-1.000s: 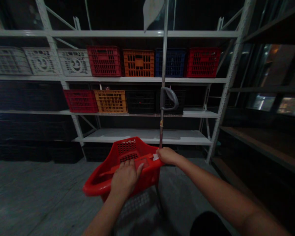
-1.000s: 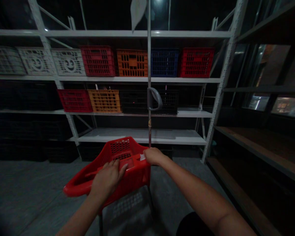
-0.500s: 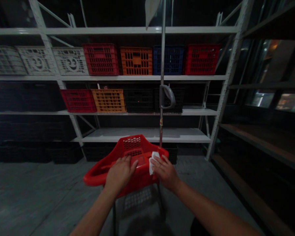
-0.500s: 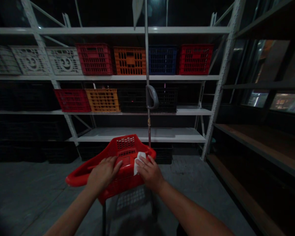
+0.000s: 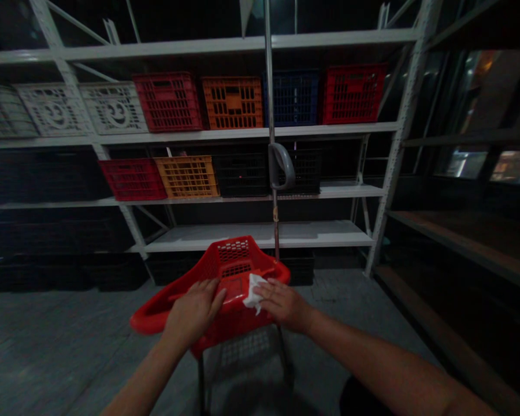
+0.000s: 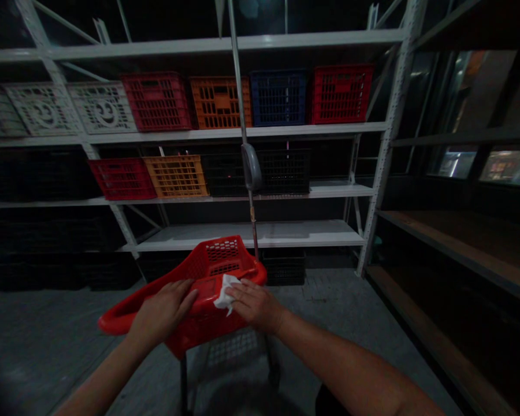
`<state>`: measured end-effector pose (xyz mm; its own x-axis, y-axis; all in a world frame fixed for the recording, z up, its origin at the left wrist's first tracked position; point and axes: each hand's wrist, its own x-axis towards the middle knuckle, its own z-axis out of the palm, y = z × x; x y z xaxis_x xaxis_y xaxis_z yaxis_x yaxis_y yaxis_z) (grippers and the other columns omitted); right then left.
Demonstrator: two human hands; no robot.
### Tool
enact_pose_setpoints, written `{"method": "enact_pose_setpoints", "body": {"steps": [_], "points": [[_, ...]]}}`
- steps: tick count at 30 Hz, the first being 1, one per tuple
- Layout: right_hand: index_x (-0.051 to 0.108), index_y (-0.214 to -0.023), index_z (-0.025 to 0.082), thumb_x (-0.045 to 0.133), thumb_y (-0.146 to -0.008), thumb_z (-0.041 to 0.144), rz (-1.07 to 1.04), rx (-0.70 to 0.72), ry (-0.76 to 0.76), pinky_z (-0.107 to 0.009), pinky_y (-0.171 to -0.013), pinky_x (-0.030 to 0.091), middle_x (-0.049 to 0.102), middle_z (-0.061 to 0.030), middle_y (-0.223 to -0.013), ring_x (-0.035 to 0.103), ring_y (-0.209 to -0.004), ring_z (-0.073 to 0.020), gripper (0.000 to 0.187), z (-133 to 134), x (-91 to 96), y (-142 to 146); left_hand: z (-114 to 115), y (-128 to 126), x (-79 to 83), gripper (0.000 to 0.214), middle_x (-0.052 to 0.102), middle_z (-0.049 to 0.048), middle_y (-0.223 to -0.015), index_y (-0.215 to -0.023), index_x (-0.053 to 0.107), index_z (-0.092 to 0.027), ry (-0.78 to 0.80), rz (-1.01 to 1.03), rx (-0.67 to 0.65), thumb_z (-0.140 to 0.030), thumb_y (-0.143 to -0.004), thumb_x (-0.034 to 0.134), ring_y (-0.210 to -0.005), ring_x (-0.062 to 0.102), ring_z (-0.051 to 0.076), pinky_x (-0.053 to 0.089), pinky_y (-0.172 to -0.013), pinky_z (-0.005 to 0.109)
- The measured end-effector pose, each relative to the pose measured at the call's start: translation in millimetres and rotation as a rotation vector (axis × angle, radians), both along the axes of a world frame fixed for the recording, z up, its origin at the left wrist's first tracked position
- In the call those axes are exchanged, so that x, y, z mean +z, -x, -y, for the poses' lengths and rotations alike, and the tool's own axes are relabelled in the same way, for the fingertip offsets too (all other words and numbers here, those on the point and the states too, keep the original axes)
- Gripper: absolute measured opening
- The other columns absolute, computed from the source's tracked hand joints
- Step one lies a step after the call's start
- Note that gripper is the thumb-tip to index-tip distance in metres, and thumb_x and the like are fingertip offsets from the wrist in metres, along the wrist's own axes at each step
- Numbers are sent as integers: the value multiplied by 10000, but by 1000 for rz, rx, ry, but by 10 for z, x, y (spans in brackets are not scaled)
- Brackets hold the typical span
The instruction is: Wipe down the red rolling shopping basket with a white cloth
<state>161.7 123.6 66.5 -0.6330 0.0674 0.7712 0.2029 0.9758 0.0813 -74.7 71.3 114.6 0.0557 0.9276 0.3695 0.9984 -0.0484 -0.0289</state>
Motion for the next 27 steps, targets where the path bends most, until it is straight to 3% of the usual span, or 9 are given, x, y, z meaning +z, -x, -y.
{"method": "enact_pose_setpoints", "body": {"steps": [3,6,10,13,17,21,24,27], "points": [[597,-1030,205,449,-870,136,-26,-19,38,-389,-1013,369,556,-52,-1225,419,-1215,-160,229,-100,-45,-311,11,50,3,531,571,105,-1180,-1183,518,-164,17,10,7,-476,-866,228,-1101,493,226,412,-881,361],[601,-952,194,415,-877,159,-86,-141,143,-410,-1016,352,566,-65,-1211,450,-1191,-169,203,-189,-130,-451,5,23,-3,523,570,102,-1178,-1182,513,-168,15,6,5,-473,-867,227,-1099,493,225,408,-885,359],[557,-888,194,324,-896,246,-353,-447,565,-327,-805,467,649,-84,-998,608,-934,-184,238,-261,-229,-383,-24,-41,-20,524,576,102,-1162,-1170,513,-169,1,-20,10,-479,-869,216,-1091,499,223,406,-881,346],[526,-937,191,300,-883,309,-488,-535,820,-274,-650,450,644,-39,-798,611,-698,-173,260,-365,-239,-291,-42,-65,-24,535,578,106,-1155,-1168,509,-163,-6,-44,25,-483,-870,202,-1096,497,227,410,-872,342],[586,-914,162,425,-794,326,-643,-284,1107,-284,-744,429,648,-63,-903,592,-843,-189,259,-704,-154,-203,-45,-87,-9,544,577,111,-1153,-1174,504,-160,-4,-63,26,-483,-873,186,-1071,511,234,431,-824,344],[652,-800,121,517,-712,366,-633,-127,1293,-296,-693,451,678,-76,-801,608,-738,-191,292,-1040,-62,-100,-44,-114,-1,553,590,121,-1126,-1163,511,-145,-20,-76,29,-476,-878,171,-1051,523,232,440,-800,338],[677,-803,109,578,-661,401,-612,-60,1370,-296,-645,460,686,-74,-757,610,-670,-181,339,-1067,-34,-86,-48,-111,-7,548,602,112,-1104,-1147,521,-151,-38,-88,46,-473,-878,169,-1033,534,231,445,-787,335],[696,-834,114,625,-617,403,-596,-26,1428,-287,-596,459,687,-63,-734,605,-620,-171,368,-894,-71,-175,-53,-71,-17,531,601,97,-1116,-1148,523,-168,-50,-78,58,-463,-878,173,-1030,539,226,447,-784,331]]}}
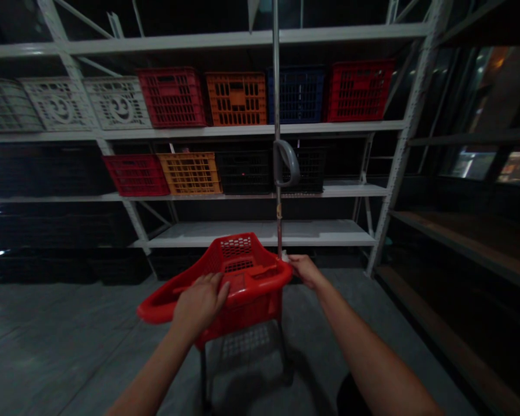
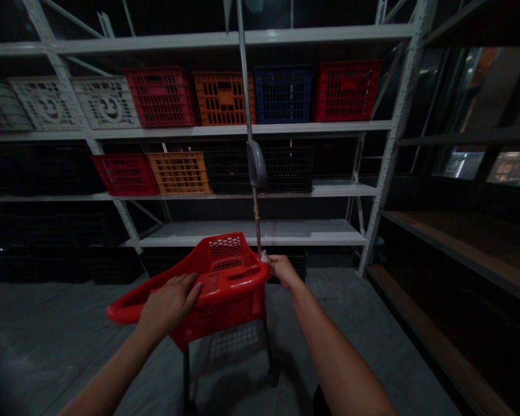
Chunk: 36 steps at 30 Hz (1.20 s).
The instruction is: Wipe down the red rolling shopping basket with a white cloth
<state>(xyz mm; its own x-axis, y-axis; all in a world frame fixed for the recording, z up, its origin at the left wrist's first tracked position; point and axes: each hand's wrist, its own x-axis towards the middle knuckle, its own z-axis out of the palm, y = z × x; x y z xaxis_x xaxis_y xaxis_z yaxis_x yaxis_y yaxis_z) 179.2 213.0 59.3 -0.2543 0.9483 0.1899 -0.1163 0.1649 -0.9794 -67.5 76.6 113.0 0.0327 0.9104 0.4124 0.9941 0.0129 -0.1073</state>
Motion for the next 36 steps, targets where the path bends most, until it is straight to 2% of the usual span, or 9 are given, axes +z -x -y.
{"method": "enact_pose_setpoints", "body": {"steps": [7,10,13,16,21,24,27,30,36], "points": [[677,-996,208,588,-676,286,-175,-195,-104,-301,-748,459,675,-26,-994,602,-897,-195,342,482,-274,-72,-1,104,-4,514,600,85,-1134,-1148,537,-179,29,66,-21,-458,-869,208,-1065,524,213,420,-859,331],[679,-988,195,591,-688,311,-241,-189,-89,-311,-766,461,677,-32,-991,599,-920,-203,334,413,-266,47,2,73,11,508,609,85,-1117,-1136,550,-184,26,69,-33,-460,-863,222,-1048,532,214,429,-834,326],[682,-969,152,615,-672,360,-281,-149,-16,-311,-686,476,697,-46,-893,622,-799,-204,369,269,-187,131,-7,9,30,503,617,81,-1104,-1125,557,-188,6,72,-10,-457,-861,225,-1033,541,216,437,-811,318],[686,-941,142,623,-652,362,-277,-217,3,-302,-640,477,699,-36,-848,618,-763,-204,369,287,-166,148,-16,-40,48,497,615,83,-1107,-1125,556,-185,9,84,16,-445,-861,225,-1036,539,211,439,-807,313],[670,-917,167,606,-634,230,-563,-365,47,-267,-713,480,683,-38,-935,611,-873,-182,297,800,-354,197,-1,-58,44,498,611,79,-1113,-1129,548,-200,18,87,47,-450,-860,213,-1019,549,209,453,-744,305],[645,-861,196,600,-626,144,-868,-306,211,-263,-738,489,684,-11,-865,627,-812,-143,245,1080,-441,301,6,-63,29,498,615,76,-1106,-1121,550,-200,16,76,41,-451,-861,208,-1015,551,210,450,-745,306],[617,-780,205,573,-637,82,-1037,-184,363,-266,-756,496,677,14,-788,634,-767,-120,194,1158,-430,445,4,-83,21,498,618,79,-1093,-1116,553,-189,15,80,27,-448,-863,210,-1018,547,210,441,-776,311],[603,-768,199,554,-643,41,-1089,-80,457,-246,-726,501,675,21,-752,635,-734,-107,208,1103,-393,654,2,-111,17,497,615,87,-1092,-1127,544,-182,7,85,26,-447,-864,215,-1015,547,207,433,-795,311],[600,-749,214,491,-648,7,-1091,-18,454,-284,-735,505,669,54,-695,631,-699,-112,255,893,-393,1087,23,-122,1,506,619,93,-1087,-1126,544,-178,-17,69,40,-455,-864,210,-1014,551,218,437,-794,326]]}}
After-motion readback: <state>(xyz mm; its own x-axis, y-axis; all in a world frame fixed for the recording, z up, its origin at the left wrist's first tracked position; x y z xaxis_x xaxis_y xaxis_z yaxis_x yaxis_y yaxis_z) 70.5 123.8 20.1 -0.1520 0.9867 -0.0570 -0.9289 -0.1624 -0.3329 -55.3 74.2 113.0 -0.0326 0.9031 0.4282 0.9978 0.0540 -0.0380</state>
